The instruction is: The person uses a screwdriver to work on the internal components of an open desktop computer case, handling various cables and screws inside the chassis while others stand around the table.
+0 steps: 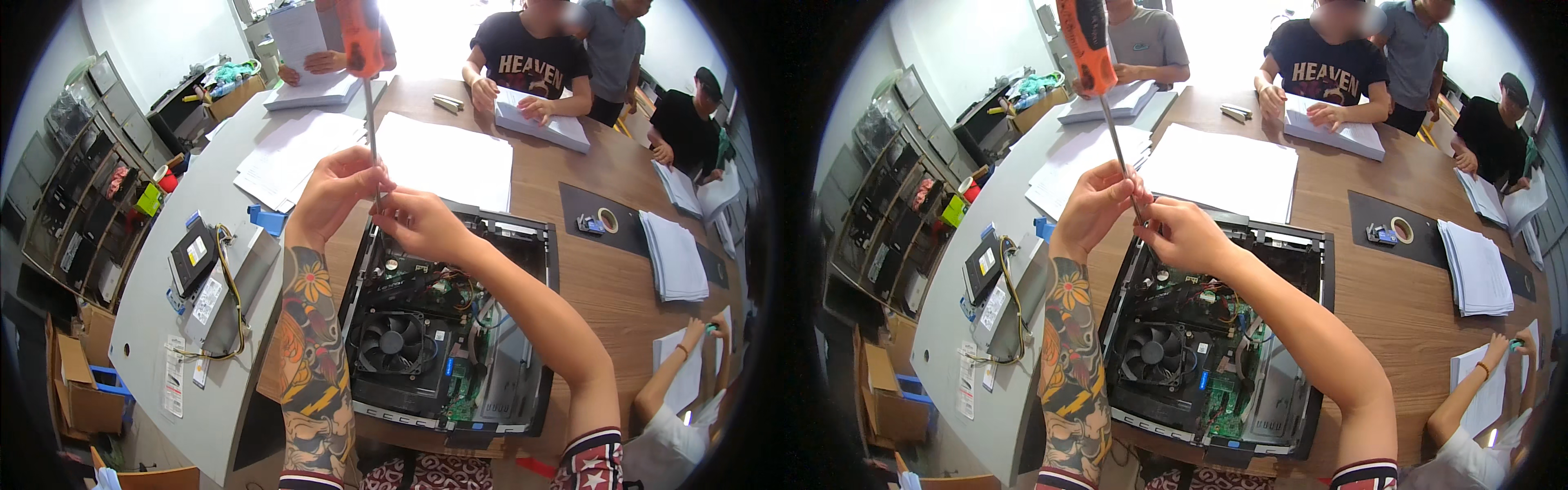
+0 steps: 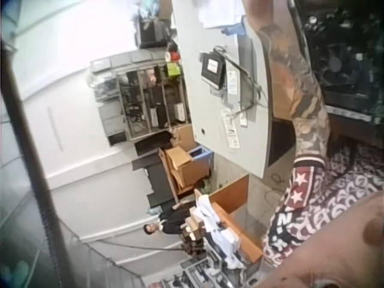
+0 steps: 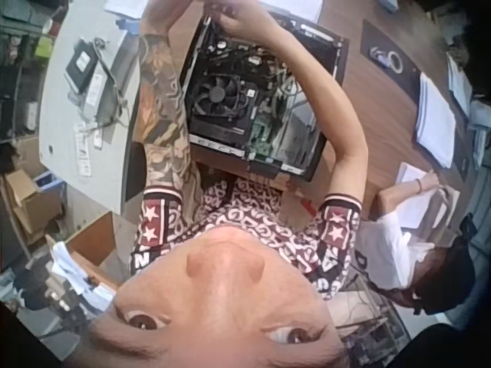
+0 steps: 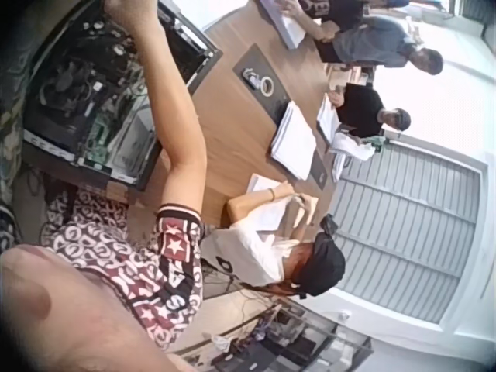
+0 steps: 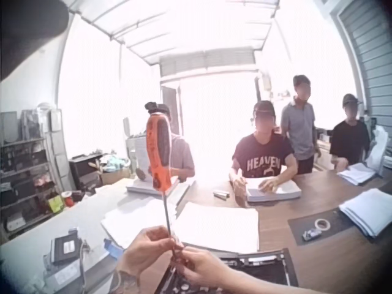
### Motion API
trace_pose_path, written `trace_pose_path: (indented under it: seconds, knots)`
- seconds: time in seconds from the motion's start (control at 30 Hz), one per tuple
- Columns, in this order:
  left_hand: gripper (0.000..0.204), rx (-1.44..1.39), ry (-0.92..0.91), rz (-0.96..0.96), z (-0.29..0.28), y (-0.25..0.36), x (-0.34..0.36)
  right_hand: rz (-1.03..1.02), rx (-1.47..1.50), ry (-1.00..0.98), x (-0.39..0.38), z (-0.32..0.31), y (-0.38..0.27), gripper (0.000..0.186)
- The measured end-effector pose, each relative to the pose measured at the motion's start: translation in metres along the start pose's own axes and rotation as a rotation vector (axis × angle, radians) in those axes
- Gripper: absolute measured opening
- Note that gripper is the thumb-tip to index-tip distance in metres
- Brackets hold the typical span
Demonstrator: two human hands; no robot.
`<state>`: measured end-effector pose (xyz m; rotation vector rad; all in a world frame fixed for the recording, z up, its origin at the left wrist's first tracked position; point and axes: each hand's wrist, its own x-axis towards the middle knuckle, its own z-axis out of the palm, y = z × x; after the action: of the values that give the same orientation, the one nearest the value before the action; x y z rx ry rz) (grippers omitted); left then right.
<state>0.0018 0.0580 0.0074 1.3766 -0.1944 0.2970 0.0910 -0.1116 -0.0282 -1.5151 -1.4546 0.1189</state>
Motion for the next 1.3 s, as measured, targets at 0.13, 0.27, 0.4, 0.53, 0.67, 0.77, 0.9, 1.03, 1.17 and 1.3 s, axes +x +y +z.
trace_pose_path:
  seconds: [0.13, 0.27, 0.4, 0.53, 0.67, 0.77, 0.9, 1.03, 1.17, 1.3]
  knots:
    - [0.019, 0.002, 0.011, 0.015, -0.005, 0.003, -0.007, 0.014, 0.004, -0.064, 0.001, 0.0, -0.004, 0.015]
    - [0.026, 0.013, 0.024, 0.013, -0.004, 0.001, -0.009, -0.014, 0.014, -0.051, 0.003, -0.001, -0.001, 0.015]
    - [0.031, 0.077, 0.018, 0.006, 0.002, 0.007, -0.008, -0.024, 0.06, -0.03, 0.006, -0.002, -0.001, 0.015]
    - [0.028, 0.03, 0.088, 0.037, 0.004, 0.014, -0.013, -0.048, 0.064, -0.024, 0.013, 0.006, -0.006, 0.013]
    - [0.017, -0.016, 0.116, 0.103, 0.017, 0.003, 0.005, 0.042, -0.006, -0.046, 0.01, -0.01, -0.013, 0.011]
    - [0.016, -0.098, 0.069, 0.135, 0.024, -0.003, 0.011, 0.024, -0.077, -0.038, 0.002, -0.008, -0.004, 0.012]
    - [0.021, -0.244, 0.108, 0.107, 0.019, -0.01, 0.001, 0.052, -0.089, -0.092, 0.0, 0.009, -0.005, 0.014]
    - [0.02, -0.258, 0.075, 0.181, 0.023, -0.007, 0.011, 0.009, -0.112, -0.063, 0.0, 0.005, -0.003, 0.014]
    - [0.012, -0.207, 0.051, 0.151, 0.02, -0.007, 0.014, 0.038, -0.194, -0.038, -0.002, 0.002, -0.009, 0.014]
    - [0.012, -0.026, 0.111, 0.095, 0.014, 0.004, -0.003, -0.001, -0.158, -0.045, -0.002, 0.008, -0.009, 0.012]
